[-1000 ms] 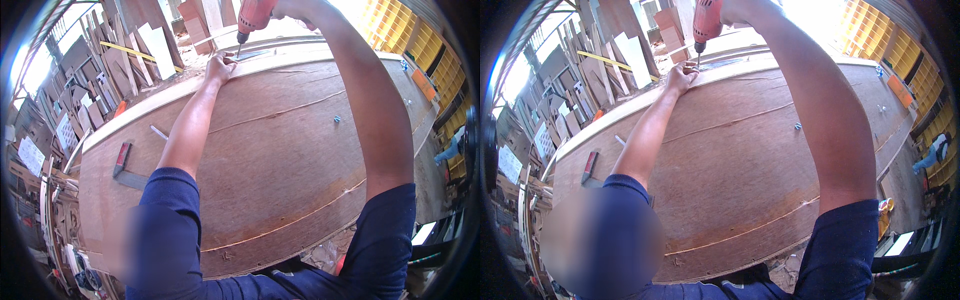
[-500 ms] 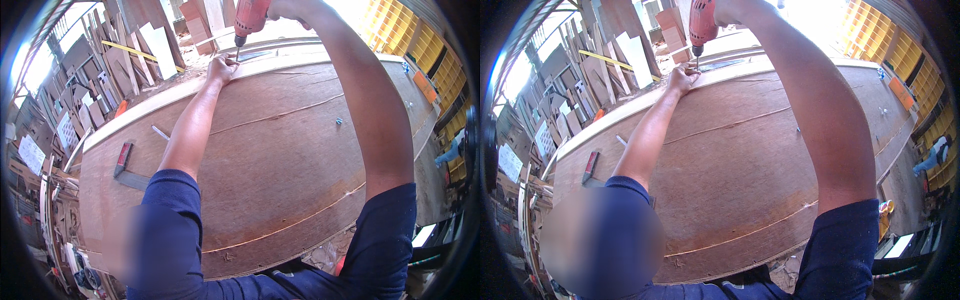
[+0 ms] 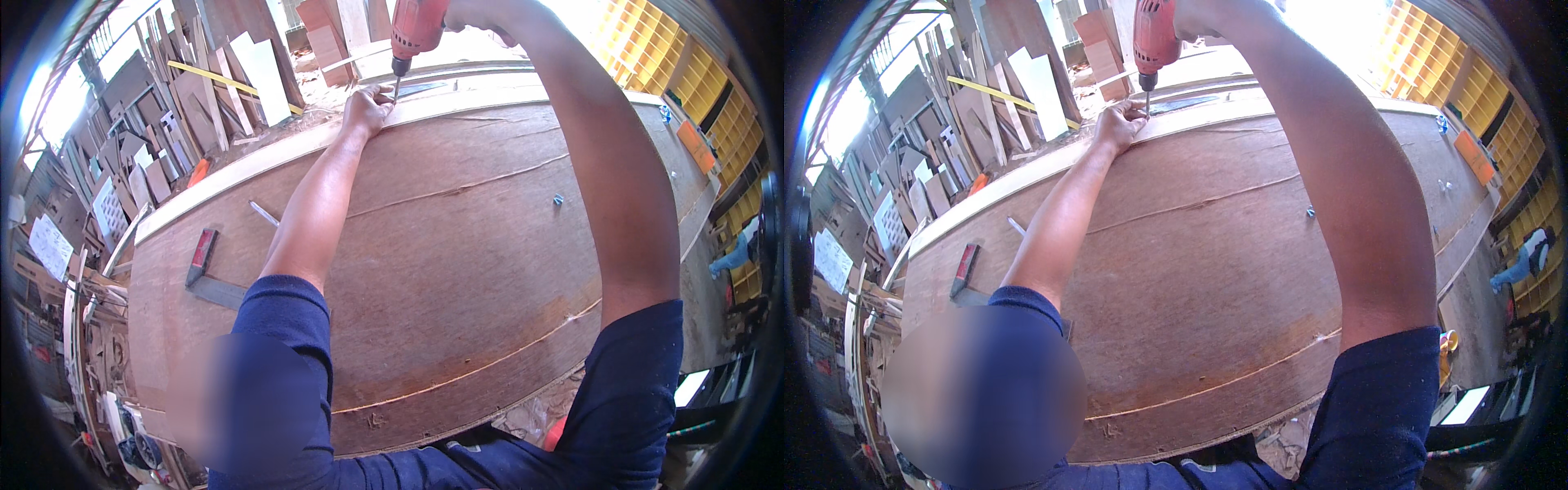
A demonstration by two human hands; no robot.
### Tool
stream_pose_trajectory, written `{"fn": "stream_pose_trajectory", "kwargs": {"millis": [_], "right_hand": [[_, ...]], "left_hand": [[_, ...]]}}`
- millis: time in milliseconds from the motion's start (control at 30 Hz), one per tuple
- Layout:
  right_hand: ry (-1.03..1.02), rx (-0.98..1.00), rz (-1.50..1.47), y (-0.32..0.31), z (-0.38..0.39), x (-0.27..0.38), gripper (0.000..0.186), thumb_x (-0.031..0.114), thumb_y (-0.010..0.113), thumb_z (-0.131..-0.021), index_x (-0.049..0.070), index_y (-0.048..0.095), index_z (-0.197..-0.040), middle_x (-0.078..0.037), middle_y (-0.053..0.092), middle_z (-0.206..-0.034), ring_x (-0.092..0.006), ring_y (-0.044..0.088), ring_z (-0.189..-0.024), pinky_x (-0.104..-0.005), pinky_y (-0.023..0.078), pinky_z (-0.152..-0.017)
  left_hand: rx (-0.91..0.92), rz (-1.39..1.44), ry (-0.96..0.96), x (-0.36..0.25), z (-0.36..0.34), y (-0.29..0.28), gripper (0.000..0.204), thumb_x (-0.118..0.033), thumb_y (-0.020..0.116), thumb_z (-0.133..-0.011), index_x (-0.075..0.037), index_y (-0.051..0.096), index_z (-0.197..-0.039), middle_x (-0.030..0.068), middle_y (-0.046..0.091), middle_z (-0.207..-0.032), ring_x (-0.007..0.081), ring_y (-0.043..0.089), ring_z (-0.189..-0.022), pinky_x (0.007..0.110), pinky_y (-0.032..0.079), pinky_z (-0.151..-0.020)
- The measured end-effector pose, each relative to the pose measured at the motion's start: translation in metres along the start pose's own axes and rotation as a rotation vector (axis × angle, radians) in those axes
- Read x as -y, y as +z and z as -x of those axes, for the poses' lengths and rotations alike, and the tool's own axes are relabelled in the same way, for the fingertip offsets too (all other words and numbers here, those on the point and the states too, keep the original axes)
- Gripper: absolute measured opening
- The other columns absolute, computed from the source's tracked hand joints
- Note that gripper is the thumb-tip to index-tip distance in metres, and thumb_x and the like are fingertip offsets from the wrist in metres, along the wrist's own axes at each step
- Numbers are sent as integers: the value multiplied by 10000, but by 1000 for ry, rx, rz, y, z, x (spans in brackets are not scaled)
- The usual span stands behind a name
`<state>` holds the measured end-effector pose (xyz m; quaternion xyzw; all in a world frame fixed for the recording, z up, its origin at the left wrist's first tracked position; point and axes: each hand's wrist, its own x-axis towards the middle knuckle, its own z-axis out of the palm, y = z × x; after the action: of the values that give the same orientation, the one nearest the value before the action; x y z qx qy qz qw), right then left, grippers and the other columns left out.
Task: The person assembles a large wooden cabinet structure, using an electric drill to secure screws into the plywood panels and checking alignment with a square tool.
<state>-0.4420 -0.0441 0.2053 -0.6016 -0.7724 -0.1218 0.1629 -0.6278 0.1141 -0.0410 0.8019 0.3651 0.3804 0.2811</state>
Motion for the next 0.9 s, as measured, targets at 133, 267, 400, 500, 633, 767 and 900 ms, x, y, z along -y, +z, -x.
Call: {"fn": "stream_pose_trajectory", "kwargs": {"millis": [133, 267, 400, 500, 633, 767, 900], "right_hand": [[-10, 9, 4, -2, -1, 2, 154, 174, 792, -812, 107, 841, -942, -111, 767, -814, -236, 711, -719, -419, 582, -661], [-35, 19, 4, -4, -2, 6, 150, 177, 796, -812, 109, 843, -938, -107, 765, -806, -231, 707, -711, -416, 580, -655], [-52, 36, 8, -4, -4, 12, 146, 180, 801, -813, 111, 845, -934, -103, 763, -799, -227, 703, -703, -413, 577, -649], [-65, 45, 9, -5, -5, 13, 143, 182, 804, -813, 113, 847, -931, -100, 761, -793, -224, 699, -697, -411, 576, -644], [-82, 53, 12, -6, -6, 16, 140, 185, 808, -813, 115, 849, -927, -96, 759, -786, -220, 695, -690, -408, 573, -637], [-105, 65, 13, -12, -6, 26, 136, 189, 813, -814, 117, 852, -924, -92, 757, -778, -216, 691, -682, -405, 571, -631], [-163, 89, 11, -22, -4, 36, 133, 192, 817, -814, 120, 854, -920, -88, 755, -771, -212, 686, -674, -402, 568, -625]], "left_hand": [[2, 35, 4, 5, -3, 2, 373, -75, 801, -942, -98, 793, -1314, 68, 862, -1076, 143, 807, -996, 302, 618, -921], [26, -5, 5, 7, -6, 3, 372, -63, 820, -963, -56, 768, -1331, 72, 858, -1104, 130, 803, -1015, 275, 615, -932], [16, 10, 10, 7, -6, 3, 371, -66, 815, -953, -68, 775, -1321, 70, 859, -1088, 133, 803, -998, 286, 619, -918], [16, 1, 18, 7, -6, 3, 381, -69, 806, -946, -83, 780, -1325, 64, 859, -1080, 136, 802, -984, 297, 620, -909], [23, -33, 7, 5, -5, 2, 382, -68, 820, -960, -67, 765, -1338, 75, 857, -1101, 130, 796, -1005, 287, 617, -908], [33, 1, -8, 4, -4, 2, 383, -58, 810, -959, -60, 764, -1340, 78, 856, -1108, 129, 795, -1017, 285, 615, -926], [18, -19, 4, 4, -4, 2, 393, -41, 803, -954, -56, 763, -1345, 76, 857, -1105, 125, 794, -1014, 282, 612, -930]]}}
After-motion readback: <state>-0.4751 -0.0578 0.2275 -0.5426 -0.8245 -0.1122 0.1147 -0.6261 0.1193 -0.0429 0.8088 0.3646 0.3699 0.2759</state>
